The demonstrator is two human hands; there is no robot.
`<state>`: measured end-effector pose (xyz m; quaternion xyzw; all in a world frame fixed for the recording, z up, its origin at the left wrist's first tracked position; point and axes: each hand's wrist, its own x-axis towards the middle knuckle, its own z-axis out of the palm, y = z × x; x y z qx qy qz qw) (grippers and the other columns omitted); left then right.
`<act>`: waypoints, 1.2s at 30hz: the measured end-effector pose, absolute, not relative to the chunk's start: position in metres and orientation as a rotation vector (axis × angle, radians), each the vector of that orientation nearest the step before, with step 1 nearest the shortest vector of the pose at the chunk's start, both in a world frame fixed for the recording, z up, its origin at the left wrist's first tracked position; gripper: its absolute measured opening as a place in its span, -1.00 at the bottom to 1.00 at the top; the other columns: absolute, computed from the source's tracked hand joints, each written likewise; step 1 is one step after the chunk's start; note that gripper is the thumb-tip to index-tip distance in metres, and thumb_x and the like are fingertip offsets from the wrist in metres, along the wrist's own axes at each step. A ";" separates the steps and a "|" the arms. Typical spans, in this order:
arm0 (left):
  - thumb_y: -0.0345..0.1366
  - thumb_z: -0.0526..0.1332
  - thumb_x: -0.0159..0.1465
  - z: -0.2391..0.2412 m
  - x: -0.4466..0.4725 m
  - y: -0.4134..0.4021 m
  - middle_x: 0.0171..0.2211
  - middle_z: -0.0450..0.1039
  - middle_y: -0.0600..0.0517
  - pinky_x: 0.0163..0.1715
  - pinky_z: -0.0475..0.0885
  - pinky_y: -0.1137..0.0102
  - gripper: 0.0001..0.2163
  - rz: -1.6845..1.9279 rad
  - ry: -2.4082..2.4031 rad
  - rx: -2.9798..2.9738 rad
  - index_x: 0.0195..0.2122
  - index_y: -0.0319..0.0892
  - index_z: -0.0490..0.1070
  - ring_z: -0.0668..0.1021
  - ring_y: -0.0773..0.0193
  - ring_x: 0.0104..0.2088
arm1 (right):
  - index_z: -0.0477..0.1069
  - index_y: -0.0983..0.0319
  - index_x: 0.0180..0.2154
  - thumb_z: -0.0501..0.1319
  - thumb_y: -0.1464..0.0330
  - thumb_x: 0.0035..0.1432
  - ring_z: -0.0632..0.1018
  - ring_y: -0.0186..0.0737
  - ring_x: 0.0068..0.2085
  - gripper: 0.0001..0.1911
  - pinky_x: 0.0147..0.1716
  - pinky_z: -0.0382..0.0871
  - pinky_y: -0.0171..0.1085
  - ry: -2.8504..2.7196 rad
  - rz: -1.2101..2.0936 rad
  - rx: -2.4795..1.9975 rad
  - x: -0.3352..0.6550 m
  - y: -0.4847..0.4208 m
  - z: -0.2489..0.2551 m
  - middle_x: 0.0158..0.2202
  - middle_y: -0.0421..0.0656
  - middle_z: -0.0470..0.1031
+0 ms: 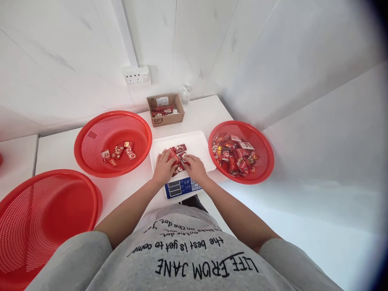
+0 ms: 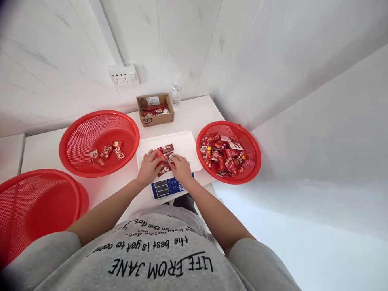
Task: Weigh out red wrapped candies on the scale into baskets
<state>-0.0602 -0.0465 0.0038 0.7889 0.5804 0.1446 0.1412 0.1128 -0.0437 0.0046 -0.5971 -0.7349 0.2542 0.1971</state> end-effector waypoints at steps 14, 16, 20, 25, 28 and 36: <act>-0.30 0.09 0.25 0.028 -0.022 -0.081 -0.24 0.47 0.04 -0.24 0.44 0.37 -0.82 0.723 1.395 1.797 -0.15 -0.13 0.38 0.50 0.29 -0.25 | 0.40 0.16 -0.12 0.05 0.30 0.14 0.50 -0.27 -0.20 -0.72 -0.15 0.36 -0.22 -1.678 1.301 -1.464 0.136 -0.079 0.039 -0.20 -0.19 0.52; -0.28 0.11 0.24 0.028 -0.018 -0.078 -0.22 0.48 0.03 -0.24 0.44 0.36 -0.79 0.710 1.402 1.782 -0.11 -0.14 0.35 0.51 0.29 -0.25 | 0.42 0.18 -0.21 0.07 0.27 0.12 0.51 -0.28 -0.26 -0.75 -0.22 0.38 -0.24 -1.610 1.368 -1.464 0.148 -0.078 0.037 -0.27 -0.19 0.53; -0.32 0.08 0.24 0.030 -0.016 -0.046 -0.10 0.43 -0.04 -0.04 0.35 0.23 -0.76 0.702 1.606 1.973 -0.06 -0.14 0.33 0.43 0.17 -0.05 | 0.42 0.23 -0.25 0.08 0.24 0.11 0.51 -0.32 -0.35 -0.75 -0.33 0.39 -0.28 -1.378 1.466 -1.531 0.169 -0.064 0.032 -0.31 -0.16 0.54; -0.45 0.13 0.14 0.027 -0.015 0.006 0.00 0.37 -0.12 0.04 0.25 0.18 -0.62 0.326 1.775 2.188 0.02 -0.20 0.30 0.34 0.05 0.05 | 0.27 0.20 0.04 0.14 0.25 0.10 0.54 -0.32 -0.31 -0.55 -0.38 0.41 -0.33 -1.250 1.755 -1.406 0.179 -0.044 0.032 -0.17 -0.10 0.52; -0.46 0.10 0.15 0.027 -0.013 0.018 -0.10 0.41 -0.16 -0.04 0.31 0.17 -0.65 0.285 1.811 2.186 -0.01 -0.23 0.33 0.41 0.03 -0.03 | 0.20 0.19 0.11 0.17 0.30 0.09 0.54 -0.33 -0.32 -0.47 -0.39 0.41 -0.35 -1.306 1.761 -1.415 0.185 -0.042 0.032 -0.17 -0.09 0.51; -0.33 0.10 0.23 0.062 0.023 -0.032 -0.01 0.36 -0.04 -0.02 0.34 0.29 -0.58 0.576 1.522 2.196 0.13 -0.12 0.16 0.40 0.19 -0.01 | 0.21 0.16 0.09 0.18 0.19 0.07 0.54 -0.26 -0.23 -0.46 -0.29 0.45 -0.25 -1.178 1.886 -1.186 0.203 -0.048 0.048 -0.13 -0.07 0.49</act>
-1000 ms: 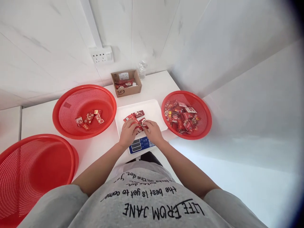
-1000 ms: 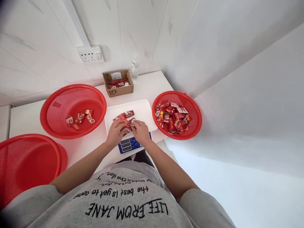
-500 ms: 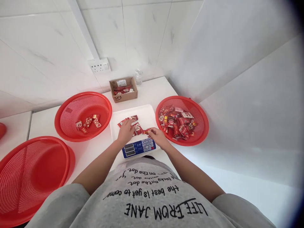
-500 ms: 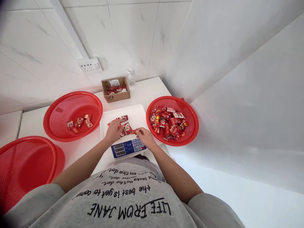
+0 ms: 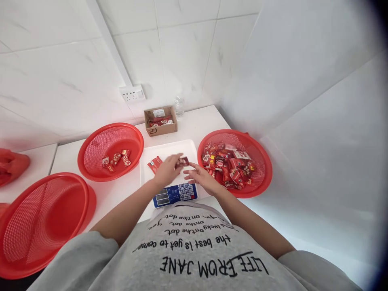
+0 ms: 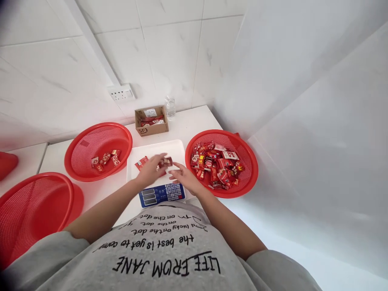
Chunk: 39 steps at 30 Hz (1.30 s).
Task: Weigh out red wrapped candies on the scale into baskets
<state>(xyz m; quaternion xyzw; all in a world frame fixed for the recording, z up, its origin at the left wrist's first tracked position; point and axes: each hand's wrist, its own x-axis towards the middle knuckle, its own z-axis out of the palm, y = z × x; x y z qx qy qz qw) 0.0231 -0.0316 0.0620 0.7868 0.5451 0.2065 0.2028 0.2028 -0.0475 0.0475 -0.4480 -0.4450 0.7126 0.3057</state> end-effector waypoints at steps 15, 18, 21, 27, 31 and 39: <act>0.06 0.13 0.14 0.006 -0.016 -0.057 0.31 -0.21 -0.21 0.15 -0.08 -0.10 -0.27 0.240 2.017 2.055 0.27 -0.13 -0.05 -0.12 -0.11 0.28 | 0.08 0.28 0.19 0.10 0.19 0.08 0.00 -0.04 0.29 -0.34 0.19 -0.02 0.01 -1.792 0.958 -1.753 0.270 -0.057 -0.001 0.27 0.04 0.01; 0.11 0.09 0.14 0.002 -0.003 -0.050 0.32 -0.23 -0.17 0.11 -0.14 -0.19 -0.29 0.169 1.990 2.102 0.27 -0.01 -0.06 -0.13 -0.14 0.28 | 0.03 0.21 0.22 0.07 0.19 0.12 0.14 0.02 0.24 -0.35 0.09 0.16 0.00 -1.957 1.036 -1.845 0.264 -0.064 -0.002 0.27 0.02 0.04; 0.14 0.06 0.14 0.003 0.012 -0.041 0.31 -0.21 -0.16 0.07 -0.19 -0.27 -0.32 0.130 1.977 2.183 0.25 0.06 -0.03 -0.14 -0.20 0.27 | 0.00 0.14 0.23 0.06 0.18 0.14 0.36 0.08 0.10 -0.36 -0.06 0.29 -0.04 -2.053 1.044 -1.948 0.259 -0.066 0.001 0.21 0.01 0.18; 0.17 -0.02 0.16 0.005 0.020 -0.027 0.28 -0.05 -0.11 0.05 -0.22 -0.31 -0.38 0.038 1.942 2.291 0.21 0.05 0.09 -0.12 -0.21 0.27 | -0.06 0.15 0.24 -0.07 0.13 0.21 0.45 0.03 0.00 -0.39 -0.14 0.30 -0.12 -2.171 0.997 -1.997 0.261 -0.063 0.001 0.10 0.03 0.34; 0.14 -0.06 0.21 0.002 0.019 -0.028 0.24 0.07 -0.08 0.10 -0.22 -0.25 -0.42 0.059 1.962 2.335 0.18 -0.01 0.15 -0.01 -0.14 0.25 | -0.04 0.16 0.23 -0.09 0.12 0.22 0.45 0.02 0.01 -0.41 -0.15 0.30 -0.14 -2.199 0.961 -2.042 0.259 -0.063 0.000 0.10 0.02 0.34; 0.08 -0.04 0.23 0.005 0.012 -0.028 0.13 0.25 -0.09 0.14 -0.07 -0.02 -0.48 0.175 1.913 2.405 0.14 -0.05 0.21 0.25 0.00 0.13 | -0.02 0.17 0.22 -0.08 0.17 0.22 0.42 -0.01 0.03 -0.44 -0.14 0.29 -0.17 -2.202 0.967 -2.026 0.257 -0.062 0.006 0.16 -0.01 0.27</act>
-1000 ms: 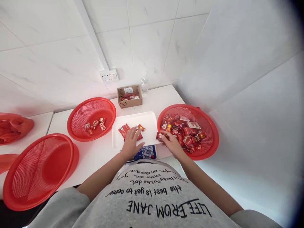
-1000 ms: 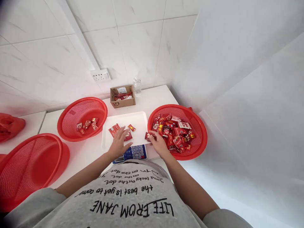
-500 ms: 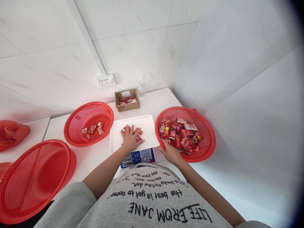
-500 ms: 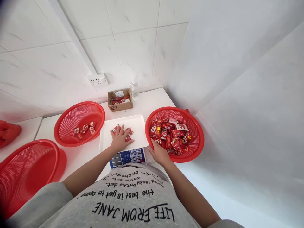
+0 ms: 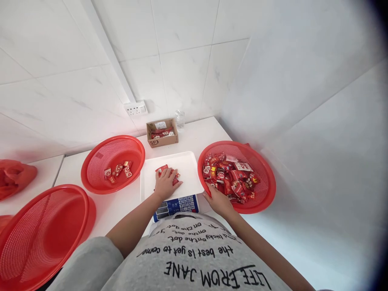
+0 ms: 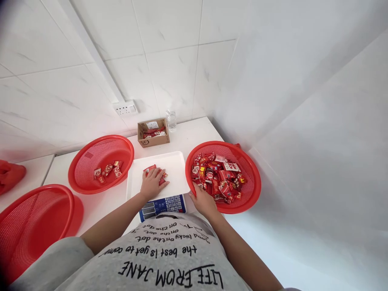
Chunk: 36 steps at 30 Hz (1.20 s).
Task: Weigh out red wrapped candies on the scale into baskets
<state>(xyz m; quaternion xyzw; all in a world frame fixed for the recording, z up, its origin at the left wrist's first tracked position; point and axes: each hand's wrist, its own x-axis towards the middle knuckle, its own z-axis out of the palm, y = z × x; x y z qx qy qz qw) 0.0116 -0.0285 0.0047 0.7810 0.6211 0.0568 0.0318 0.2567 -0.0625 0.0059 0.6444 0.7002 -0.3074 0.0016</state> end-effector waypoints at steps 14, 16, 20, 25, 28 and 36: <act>0.00 -0.02 0.25 0.003 -0.024 -0.039 0.22 0.12 -0.10 0.16 -0.05 0.02 -0.51 0.303 2.078 2.191 0.14 -0.11 0.22 0.12 0.01 0.22 | -0.01 0.20 0.22 -0.06 0.21 0.21 0.39 -0.01 0.06 -0.43 -0.13 0.28 -0.20 2.209 -0.991 2.019 0.256 -0.062 0.006 0.18 -0.02 0.24; 0.02 0.00 0.23 0.002 -0.033 -0.046 0.25 0.05 -0.11 0.17 -0.08 -0.01 -0.46 0.240 2.037 2.190 0.18 -0.13 0.16 0.05 0.00 0.25 | -0.02 0.22 0.22 -0.07 0.22 0.21 0.39 -0.01 0.06 -0.43 -0.13 0.28 -0.20 2.215 -0.991 2.015 0.256 -0.062 0.006 0.18 -0.01 0.24; 0.07 0.07 0.17 0.000 -0.043 -0.058 0.27 -0.02 -0.13 0.18 -0.11 -0.02 -0.34 0.152 1.921 2.233 0.23 -0.16 0.07 0.00 -0.01 0.27 | 0.00 0.21 0.22 -0.07 0.21 0.21 0.40 -0.02 0.05 -0.44 -0.13 0.28 -0.19 2.195 -0.985 2.021 0.256 -0.062 0.008 0.17 -0.01 0.25; 0.03 0.06 0.19 -0.001 -0.040 -0.063 0.27 0.00 -0.13 0.19 -0.16 -0.03 -0.38 0.129 1.924 2.241 0.21 -0.16 0.09 0.00 0.00 0.27 | 0.00 0.21 0.22 -0.07 0.21 0.21 0.42 -0.02 0.03 -0.44 -0.14 0.29 -0.19 2.182 -0.963 2.014 0.255 -0.062 0.010 0.16 -0.01 0.27; 0.02 0.04 0.21 -0.002 -0.036 -0.062 0.27 0.01 -0.14 0.19 -0.17 -0.05 -0.41 0.141 1.965 2.207 0.20 -0.17 0.11 0.01 -0.01 0.27 | 0.00 0.21 0.22 -0.08 0.21 0.21 0.42 -0.02 0.03 -0.44 -0.15 0.29 -0.19 2.179 -0.957 2.010 0.255 -0.062 0.009 0.15 0.00 0.28; 0.04 0.05 0.20 -0.006 -0.028 -0.058 0.25 0.04 -0.13 0.18 -0.18 -0.07 -0.41 0.190 1.946 2.223 0.20 -0.11 0.12 0.00 -0.04 0.26 | 0.00 0.19 0.21 -0.07 0.21 0.21 0.44 0.01 0.01 -0.45 -0.16 0.29 -0.17 2.182 -0.961 2.007 0.256 -0.062 0.009 0.13 0.02 0.30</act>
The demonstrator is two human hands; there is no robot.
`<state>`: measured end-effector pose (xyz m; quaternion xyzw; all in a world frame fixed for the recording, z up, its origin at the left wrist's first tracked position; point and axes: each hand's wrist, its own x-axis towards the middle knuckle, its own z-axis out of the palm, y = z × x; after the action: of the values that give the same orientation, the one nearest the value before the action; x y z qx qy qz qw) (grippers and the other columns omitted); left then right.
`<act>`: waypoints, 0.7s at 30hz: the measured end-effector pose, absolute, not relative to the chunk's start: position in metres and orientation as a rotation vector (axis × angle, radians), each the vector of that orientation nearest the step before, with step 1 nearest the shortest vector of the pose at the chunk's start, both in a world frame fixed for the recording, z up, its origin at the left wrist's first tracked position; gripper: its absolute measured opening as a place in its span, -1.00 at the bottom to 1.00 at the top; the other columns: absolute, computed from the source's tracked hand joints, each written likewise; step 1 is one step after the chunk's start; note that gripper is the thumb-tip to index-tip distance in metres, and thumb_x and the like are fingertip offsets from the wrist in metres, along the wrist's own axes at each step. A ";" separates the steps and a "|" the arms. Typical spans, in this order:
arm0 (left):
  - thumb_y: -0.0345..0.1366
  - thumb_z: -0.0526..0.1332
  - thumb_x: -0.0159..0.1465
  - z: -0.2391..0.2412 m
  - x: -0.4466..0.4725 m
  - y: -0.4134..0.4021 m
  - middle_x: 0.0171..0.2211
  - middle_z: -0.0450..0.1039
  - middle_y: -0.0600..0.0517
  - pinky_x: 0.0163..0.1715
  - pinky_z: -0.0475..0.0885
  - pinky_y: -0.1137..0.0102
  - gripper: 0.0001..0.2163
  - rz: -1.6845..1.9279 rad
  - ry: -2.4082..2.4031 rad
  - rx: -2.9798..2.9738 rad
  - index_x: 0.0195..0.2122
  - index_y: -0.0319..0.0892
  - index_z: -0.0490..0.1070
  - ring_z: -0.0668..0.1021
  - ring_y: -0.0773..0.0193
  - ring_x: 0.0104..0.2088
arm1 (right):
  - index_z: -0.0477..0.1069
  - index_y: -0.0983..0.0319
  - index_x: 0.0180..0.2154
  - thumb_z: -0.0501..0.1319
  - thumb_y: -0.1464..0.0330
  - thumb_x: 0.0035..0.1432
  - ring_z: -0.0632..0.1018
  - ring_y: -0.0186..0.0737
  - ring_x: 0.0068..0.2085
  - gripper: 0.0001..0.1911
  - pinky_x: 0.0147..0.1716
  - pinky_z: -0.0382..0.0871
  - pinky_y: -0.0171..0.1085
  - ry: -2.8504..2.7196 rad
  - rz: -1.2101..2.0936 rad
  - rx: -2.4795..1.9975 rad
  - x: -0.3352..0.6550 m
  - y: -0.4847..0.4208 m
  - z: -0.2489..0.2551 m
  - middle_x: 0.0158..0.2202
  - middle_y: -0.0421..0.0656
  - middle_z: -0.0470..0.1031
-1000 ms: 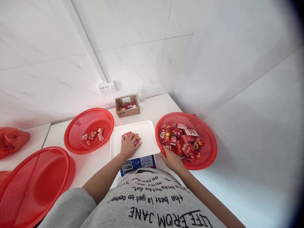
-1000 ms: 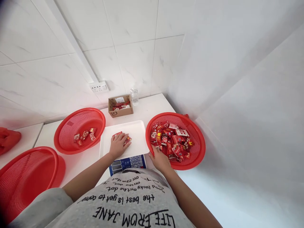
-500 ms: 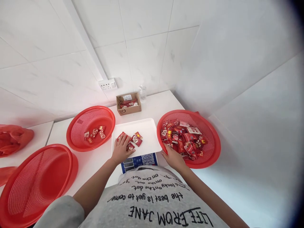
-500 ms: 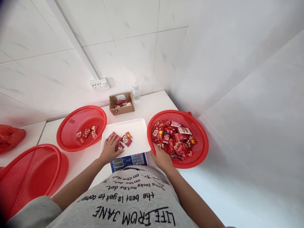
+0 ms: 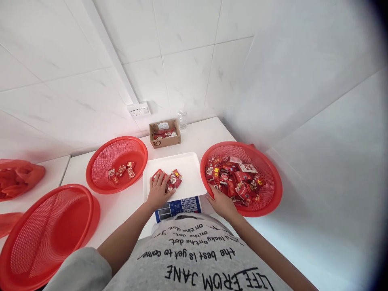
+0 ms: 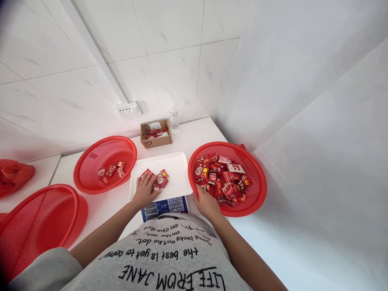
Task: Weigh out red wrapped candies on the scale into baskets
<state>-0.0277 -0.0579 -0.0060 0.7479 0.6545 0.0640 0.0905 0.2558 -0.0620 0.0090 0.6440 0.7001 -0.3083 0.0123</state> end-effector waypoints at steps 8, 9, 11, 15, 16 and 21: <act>0.01 0.08 0.19 -0.004 -0.023 -0.056 0.19 0.14 -0.14 0.17 -0.16 -0.07 -0.51 0.229 1.980 2.226 0.11 -0.04 0.26 0.09 -0.05 0.23 | -0.01 0.19 0.21 -0.06 0.21 0.21 0.43 -0.03 0.02 -0.44 -0.15 0.28 -0.20 2.170 -0.979 2.007 0.256 -0.062 0.010 0.12 0.01 0.31; 0.02 0.08 0.19 -0.004 -0.022 -0.055 0.18 0.15 -0.15 0.17 -0.17 -0.08 -0.52 0.233 1.984 2.220 0.09 -0.06 0.28 0.10 -0.05 0.22 | -0.01 0.19 0.22 -0.07 0.20 0.21 0.42 -0.03 0.02 -0.44 -0.15 0.28 -0.20 2.172 -0.984 2.006 0.256 -0.062 0.010 0.12 0.01 0.31; 0.03 0.09 0.18 -0.004 -0.020 -0.054 0.18 0.15 -0.17 0.16 -0.17 -0.10 -0.54 0.245 1.997 2.207 0.03 -0.08 0.32 0.10 -0.05 0.22 | -0.02 0.18 0.22 -0.07 0.20 0.21 0.42 -0.03 0.03 -0.44 -0.14 0.27 -0.20 2.176 -0.993 2.003 0.256 -0.062 0.010 0.13 0.00 0.30; 0.05 0.10 0.16 -0.005 -0.016 -0.051 0.18 0.13 -0.18 0.14 -0.16 -0.12 -0.59 0.270 1.987 2.216 -0.07 -0.10 0.36 0.08 -0.05 0.23 | -0.02 0.19 0.22 -0.07 0.21 0.21 0.42 -0.03 0.03 -0.44 -0.13 0.27 -0.20 2.186 -1.005 2.000 0.256 -0.063 0.009 0.16 0.00 0.26; 0.04 0.11 0.16 -0.004 -0.015 -0.050 0.18 0.14 -0.18 0.14 -0.15 -0.13 -0.60 0.272 1.975 2.226 -0.10 -0.10 0.37 0.09 -0.06 0.23 | -0.01 0.19 0.22 -0.07 0.22 0.21 0.42 -0.03 0.03 -0.44 -0.13 0.27 -0.20 2.185 -1.007 2.003 0.256 -0.063 0.009 0.16 -0.01 0.26; 0.01 0.13 0.15 -0.002 -0.013 -0.048 0.17 0.17 -0.18 0.14 -0.13 -0.14 -0.64 0.293 1.921 2.275 -0.15 -0.10 0.39 0.12 -0.07 0.22 | -0.01 0.19 0.22 -0.07 0.23 0.21 0.42 -0.06 0.03 -0.45 -0.12 0.27 -0.21 2.189 -1.022 2.009 0.256 -0.061 0.006 0.16 0.00 0.26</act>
<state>-0.0126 -0.0482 -0.0017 0.7582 0.6403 0.0977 0.0748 0.2564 -0.0613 0.0057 0.6395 0.6966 -0.3253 -0.0001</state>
